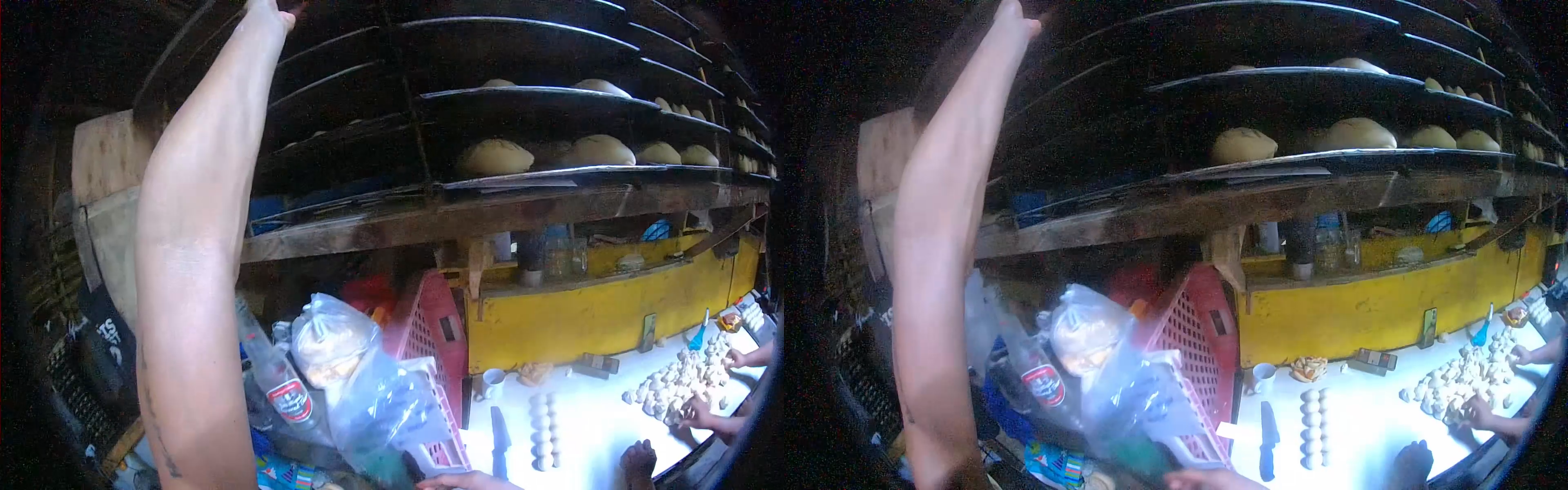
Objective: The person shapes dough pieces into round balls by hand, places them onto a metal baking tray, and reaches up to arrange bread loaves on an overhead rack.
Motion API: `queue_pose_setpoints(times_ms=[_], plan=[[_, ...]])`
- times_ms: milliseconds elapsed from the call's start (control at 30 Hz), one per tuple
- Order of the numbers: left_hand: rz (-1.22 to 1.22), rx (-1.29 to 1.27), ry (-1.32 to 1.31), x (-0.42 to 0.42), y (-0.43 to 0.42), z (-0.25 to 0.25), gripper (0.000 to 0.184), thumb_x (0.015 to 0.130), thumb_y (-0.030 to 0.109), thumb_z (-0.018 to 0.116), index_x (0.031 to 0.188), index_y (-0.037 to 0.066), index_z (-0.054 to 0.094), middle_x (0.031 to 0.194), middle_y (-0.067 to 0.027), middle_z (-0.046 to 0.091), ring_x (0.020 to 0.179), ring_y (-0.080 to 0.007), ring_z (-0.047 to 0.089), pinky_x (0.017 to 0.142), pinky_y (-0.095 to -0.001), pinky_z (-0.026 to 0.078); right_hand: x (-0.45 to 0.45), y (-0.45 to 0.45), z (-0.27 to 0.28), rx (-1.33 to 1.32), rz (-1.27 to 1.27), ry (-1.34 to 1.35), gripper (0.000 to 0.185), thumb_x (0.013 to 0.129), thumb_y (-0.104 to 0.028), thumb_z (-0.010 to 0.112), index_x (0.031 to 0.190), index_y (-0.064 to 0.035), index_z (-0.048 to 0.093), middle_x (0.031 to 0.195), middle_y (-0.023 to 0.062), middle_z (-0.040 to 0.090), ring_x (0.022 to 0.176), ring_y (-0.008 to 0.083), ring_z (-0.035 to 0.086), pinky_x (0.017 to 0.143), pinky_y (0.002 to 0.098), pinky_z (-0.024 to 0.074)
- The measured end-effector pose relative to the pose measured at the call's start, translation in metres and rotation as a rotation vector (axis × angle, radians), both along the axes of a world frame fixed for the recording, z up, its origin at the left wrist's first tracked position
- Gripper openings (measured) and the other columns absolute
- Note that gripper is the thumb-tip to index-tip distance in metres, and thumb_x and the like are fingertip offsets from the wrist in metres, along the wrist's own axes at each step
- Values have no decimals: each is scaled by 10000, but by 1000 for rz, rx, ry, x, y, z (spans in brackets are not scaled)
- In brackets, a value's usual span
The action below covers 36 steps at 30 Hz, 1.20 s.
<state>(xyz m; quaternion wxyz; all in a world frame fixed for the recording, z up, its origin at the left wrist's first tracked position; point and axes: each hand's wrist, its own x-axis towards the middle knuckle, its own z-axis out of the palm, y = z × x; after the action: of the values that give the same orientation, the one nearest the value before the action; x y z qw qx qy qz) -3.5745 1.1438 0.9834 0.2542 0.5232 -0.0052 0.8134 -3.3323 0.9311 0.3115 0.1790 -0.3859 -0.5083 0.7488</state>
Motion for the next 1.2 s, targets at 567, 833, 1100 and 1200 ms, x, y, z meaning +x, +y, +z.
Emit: queue_pose_setpoints(times_ms=[567, 833, 1100, 1200], plan=[[156, -31, -31, 61, -1, -49, 518, 949, 299, 652, 1345, 6, 489, 1354, -257, 488, 1123, -413, 568, 796, -560, 567, 33, 30, -9, 643, -52, 197, 335, 905, -135, 713, 1216, -47, 625, 972, 21, 647, 751, 135, 568, 686, 242, 468], [197, -82, 16, 56, 31, -29, 497, 956, 257, 636, 1362, 12, 489, 1366, -265, 501, 1161, -435, 567, 846, -594, 550, 32, 36, -8, 712, -63, 147, 323, 910, -147, 706, 1216, -70, 637, 961, 18, 653, 811, 144, 580, 757, 260, 468], [120, -71, 47, 49, 33, -32, 373, 966, 185, 565, 1295, 16, 517, 1189, -220, 621, 1047, -391, 618, 833, -557, 568, 26, 45, -20, 717, -31, 143, 394, 925, -183, 693, 1294, -74, 609, 997, 27, 657, 851, 155, 590, 801, 264, 467], [89, -60, 25, 57, 36, -32, 340, 965, 168, 547, 1274, 25, 529, 1149, -207, 626, 988, -369, 634, 781, -544, 580, 24, 43, -19, 683, -48, 164, 360, 924, -180, 695, 1256, -65, 617, 1004, 33, 659, 859, 161, 597, 802, 270, 471]])
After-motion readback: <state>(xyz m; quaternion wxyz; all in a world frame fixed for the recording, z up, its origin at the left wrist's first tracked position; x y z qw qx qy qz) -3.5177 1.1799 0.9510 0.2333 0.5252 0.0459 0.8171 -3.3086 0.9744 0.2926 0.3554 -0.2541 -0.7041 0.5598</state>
